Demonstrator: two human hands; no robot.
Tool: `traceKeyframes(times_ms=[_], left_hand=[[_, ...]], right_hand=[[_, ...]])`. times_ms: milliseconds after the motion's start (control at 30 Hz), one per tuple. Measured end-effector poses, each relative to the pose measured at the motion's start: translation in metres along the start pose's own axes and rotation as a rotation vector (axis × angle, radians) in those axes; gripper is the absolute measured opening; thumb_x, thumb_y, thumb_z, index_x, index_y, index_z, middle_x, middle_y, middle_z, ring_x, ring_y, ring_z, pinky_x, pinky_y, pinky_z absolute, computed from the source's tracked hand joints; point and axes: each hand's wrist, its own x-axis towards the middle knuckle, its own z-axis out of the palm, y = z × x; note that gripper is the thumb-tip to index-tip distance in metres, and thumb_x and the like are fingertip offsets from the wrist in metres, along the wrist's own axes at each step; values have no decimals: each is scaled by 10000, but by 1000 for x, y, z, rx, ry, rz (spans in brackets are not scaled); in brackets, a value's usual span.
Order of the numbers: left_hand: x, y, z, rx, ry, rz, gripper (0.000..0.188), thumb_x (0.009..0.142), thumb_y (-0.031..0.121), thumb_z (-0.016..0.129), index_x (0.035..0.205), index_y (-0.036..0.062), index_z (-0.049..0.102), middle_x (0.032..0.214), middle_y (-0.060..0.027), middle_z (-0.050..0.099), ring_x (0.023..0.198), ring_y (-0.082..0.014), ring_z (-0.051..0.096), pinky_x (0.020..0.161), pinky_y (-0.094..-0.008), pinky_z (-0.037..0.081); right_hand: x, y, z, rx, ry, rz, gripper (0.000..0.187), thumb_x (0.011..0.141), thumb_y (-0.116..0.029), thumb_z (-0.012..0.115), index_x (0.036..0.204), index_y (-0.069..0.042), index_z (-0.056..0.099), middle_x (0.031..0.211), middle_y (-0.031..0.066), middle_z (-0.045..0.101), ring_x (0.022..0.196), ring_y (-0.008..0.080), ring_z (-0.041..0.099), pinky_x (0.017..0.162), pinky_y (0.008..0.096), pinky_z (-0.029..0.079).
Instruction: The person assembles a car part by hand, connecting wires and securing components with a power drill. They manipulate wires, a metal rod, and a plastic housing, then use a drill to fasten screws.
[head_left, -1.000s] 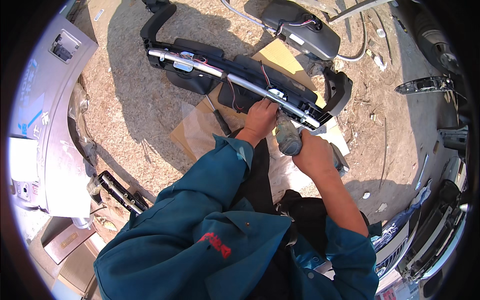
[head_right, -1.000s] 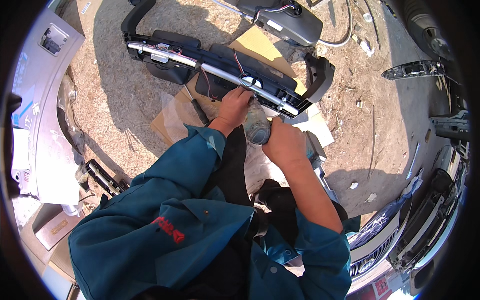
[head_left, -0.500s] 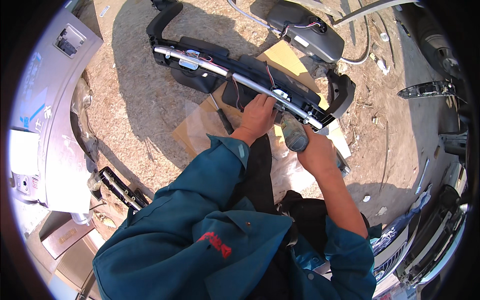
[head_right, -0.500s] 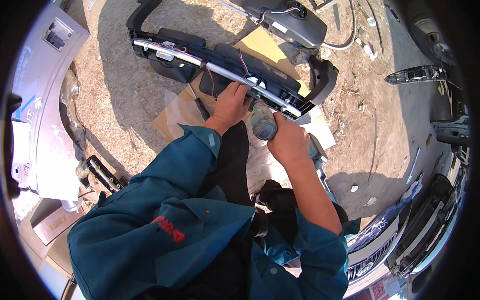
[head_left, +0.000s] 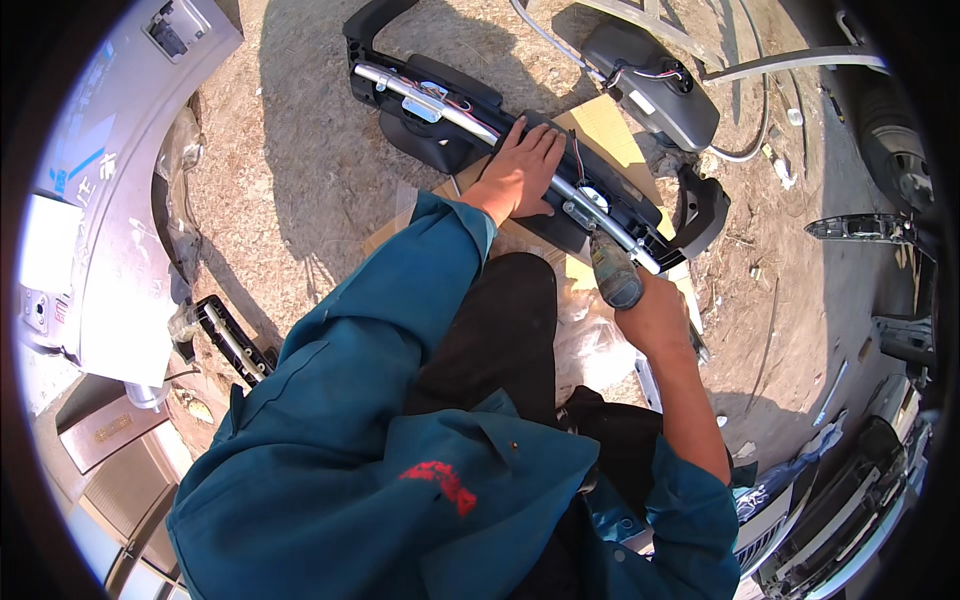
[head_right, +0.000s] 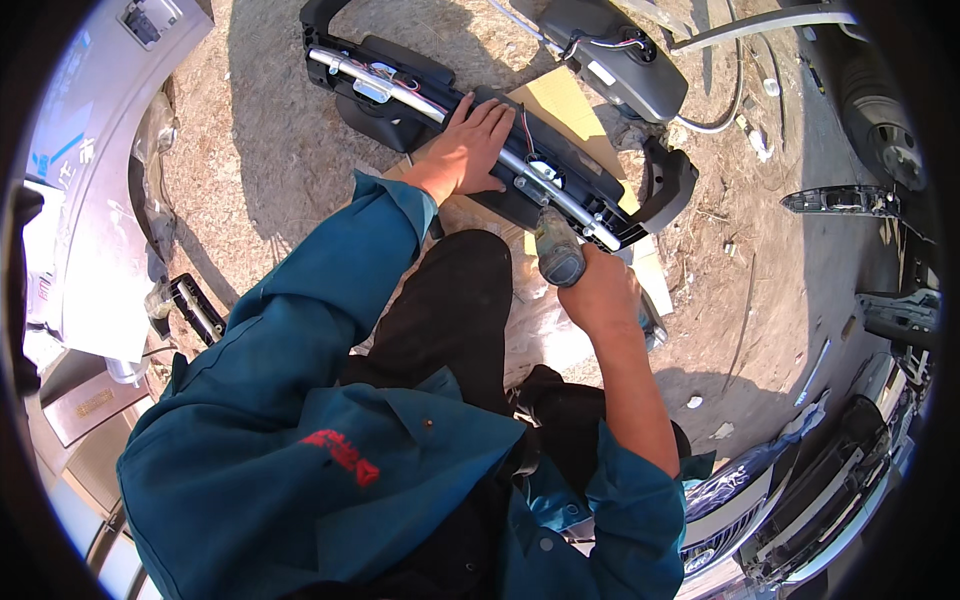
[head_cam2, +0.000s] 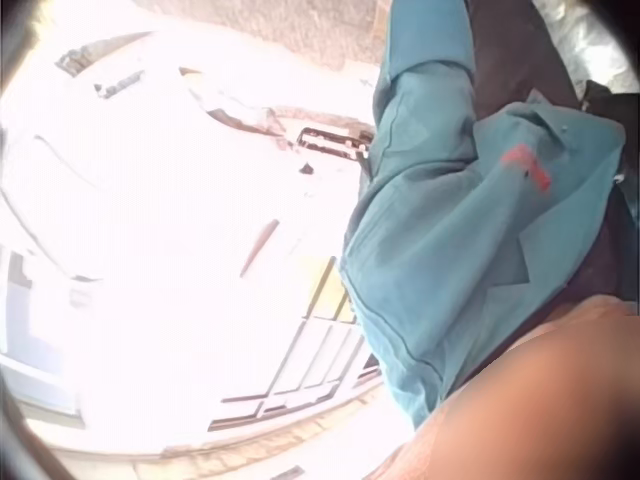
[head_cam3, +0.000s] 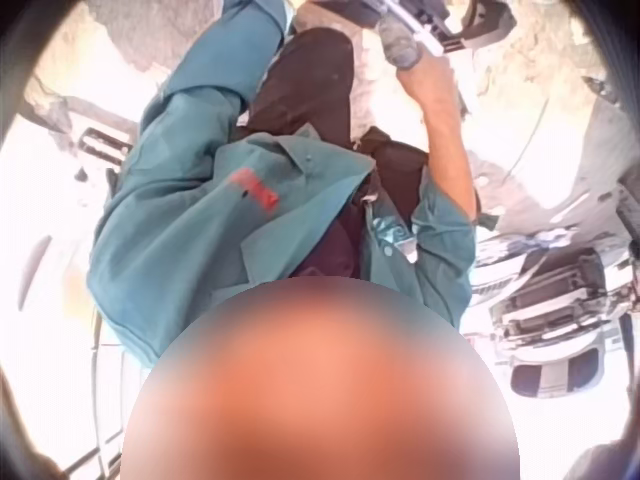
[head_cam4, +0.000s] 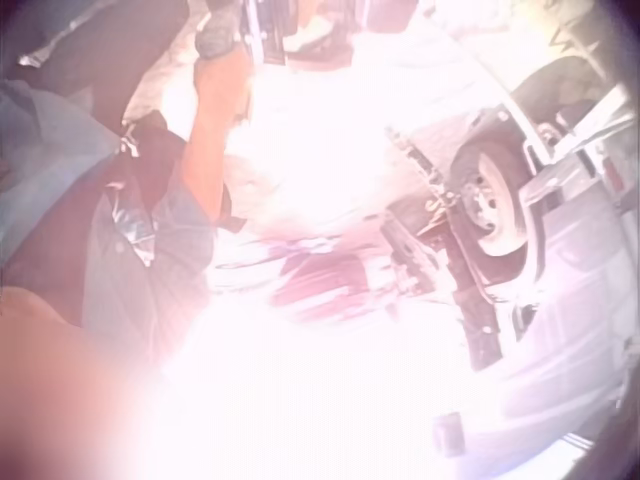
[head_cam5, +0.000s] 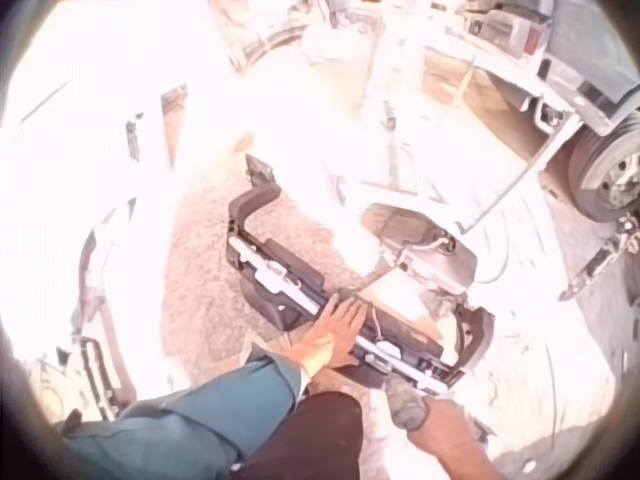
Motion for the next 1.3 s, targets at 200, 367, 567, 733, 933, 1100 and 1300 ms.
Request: traceKeyframes(times_ms=[200,367,567,733,933,1100,1300], left_hand=[[-2,-1,0,-6,26,-6,1231,744,500,984,1670,-41,381,1678,-218,485,1628,-386,365,1376,-613,165],[0,-2,-1,-20,-2,-12,1223,746,504,979,1670,-32,384,1665,-213,494,1629,-382,362,1378,-608,151],[0,-2,-2,-2,-55,-14,1204,776,527,957,1675,-28,379,1672,-208,486,1635,-380,346,1381,-602,141],[-3,-4,1,1,-47,-17,1209,774,540,957,1674,-27,385,1673,-206,486,1633,-379,348,1381,-601,141],[-1,-10,-3,2,-61,-21,1216,775,563,952,1674,-27,385,1669,-207,490,1626,-382,358,1379,-599,147],[8,5,-3,26,-95,13,1242,774,581,947,1682,-29,361,1679,-204,478,1623,-387,365,1377,-605,155],[-11,2,6,-37,167,-38,1171,792,426,970,1676,-31,353,1752,-228,356,1654,-418,291,1380,-629,158]], right_hand=[[5,-4,3,-32,-5,15,255,862,-223,789,1078,-86,774,1061,222,810,1061,474,763,980,572,600],[9,-14,-1,-89,-5,22,245,865,-228,784,1067,-89,789,1057,223,808,1062,463,765,978,560,602],[11,-17,-2,-144,-10,-21,253,870,-257,791,1063,-94,791,1044,219,807,1051,447,771,958,541,607],[12,-25,-6,-218,-20,-54,223,874,-236,785,1039,-88,780,1034,207,814,1025,433,786,935,535,616],[17,-21,7,-448,-3,-205,228,886,-208,766,1077,-97,711,937,193,797,926,437,789,837,554,617],[-10,-4,-11,-389,-8,-213,223,887,-185,770,1078,-86,711,994,200,791,958,424,787,848,555,613],[-91,22,-74,18,45,-203,311,834,-138,800,1127,-70,722,989,226,765,990,491,738,855,573,573]])
